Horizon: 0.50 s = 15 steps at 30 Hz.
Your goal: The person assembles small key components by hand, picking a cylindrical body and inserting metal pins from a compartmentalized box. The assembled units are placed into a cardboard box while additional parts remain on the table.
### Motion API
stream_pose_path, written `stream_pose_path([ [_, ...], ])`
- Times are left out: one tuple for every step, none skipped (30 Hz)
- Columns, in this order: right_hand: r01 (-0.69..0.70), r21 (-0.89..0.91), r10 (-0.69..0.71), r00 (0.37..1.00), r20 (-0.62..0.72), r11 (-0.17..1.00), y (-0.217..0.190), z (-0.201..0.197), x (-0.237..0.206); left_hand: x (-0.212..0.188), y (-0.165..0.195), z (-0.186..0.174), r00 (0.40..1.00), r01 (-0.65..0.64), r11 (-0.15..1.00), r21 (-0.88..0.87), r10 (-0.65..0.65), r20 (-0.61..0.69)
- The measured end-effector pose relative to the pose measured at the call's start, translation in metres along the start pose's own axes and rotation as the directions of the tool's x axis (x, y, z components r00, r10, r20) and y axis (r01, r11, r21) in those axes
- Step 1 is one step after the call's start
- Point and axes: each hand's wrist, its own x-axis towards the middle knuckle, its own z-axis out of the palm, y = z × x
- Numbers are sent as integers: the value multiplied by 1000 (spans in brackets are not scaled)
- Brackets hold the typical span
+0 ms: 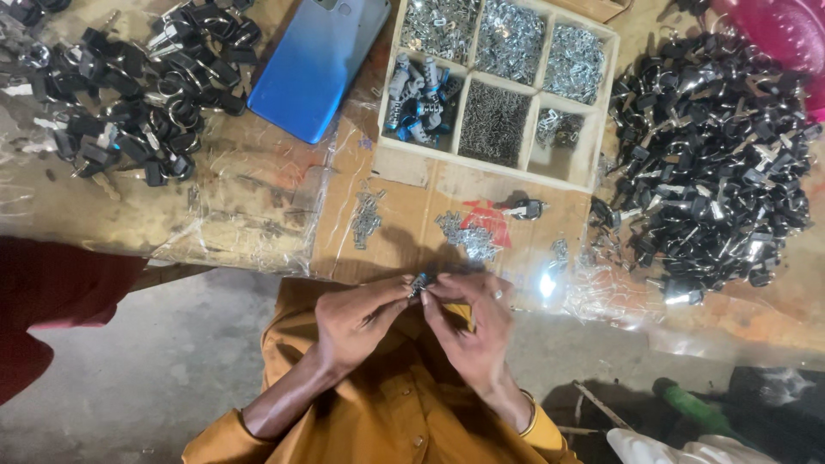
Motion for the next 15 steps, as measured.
stream_pose_path([
  [40,-90,-39,999,23,995,2,-1,-2,0,-1,0,999,-32,999,18,32,4],
  [83,-177,-75,996,48,981,4,-3,-4,-1,-2,-1,998,-64,997,36,63,9],
  [126,-263,-109,991,77,957,6,-5,-7,-1,-4,-1,995,-95,994,54,95,14],
  [122,-272,-99,990,99,954,10,-7,-8,-2,-5,-1,995,-97,994,59,97,9],
  [119,-282,-88,989,121,952,15,-8,-8,-3,-6,-2,995,-100,993,63,100,5],
  [116,-292,-77,987,140,949,19,-9,-9,-4,-8,-2,995,-104,992,68,104,2],
  [130,-259,-101,987,122,957,24,-9,-9,-5,-9,-3,998,-64,998,26,64,-8],
  [147,-226,-126,987,105,963,28,-10,-8,-6,-10,-3,1000,-24,1000,-16,24,-19],
  [164,-193,-150,985,86,967,31,-11,-7,-6,-12,-5,999,14,998,-58,-16,-27],
  [177,-213,-153,980,128,961,33,-13,-7,-7,-13,-7,999,21,997,-73,-24,-34],
  [191,-233,-154,973,170,953,33,-17,-7,-8,-14,-9,999,28,996,-88,-31,-41],
  [206,-254,-153,965,211,945,31,-20,-6,-9,-15,-10,998,33,994,-104,-39,-47],
  [190,-345,-127,972,197,919,29,-23,-6,-11,-15,-12,996,60,988,-139,-68,-55],
  [171,-432,-102,978,180,885,24,-27,-5,-13,-15,-14,993,86,981,-173,-98,-61],
  [152,-514,-79,984,161,844,20,-30,-3,-14,-14,-15,990,111,972,-205,-127,-67],
])
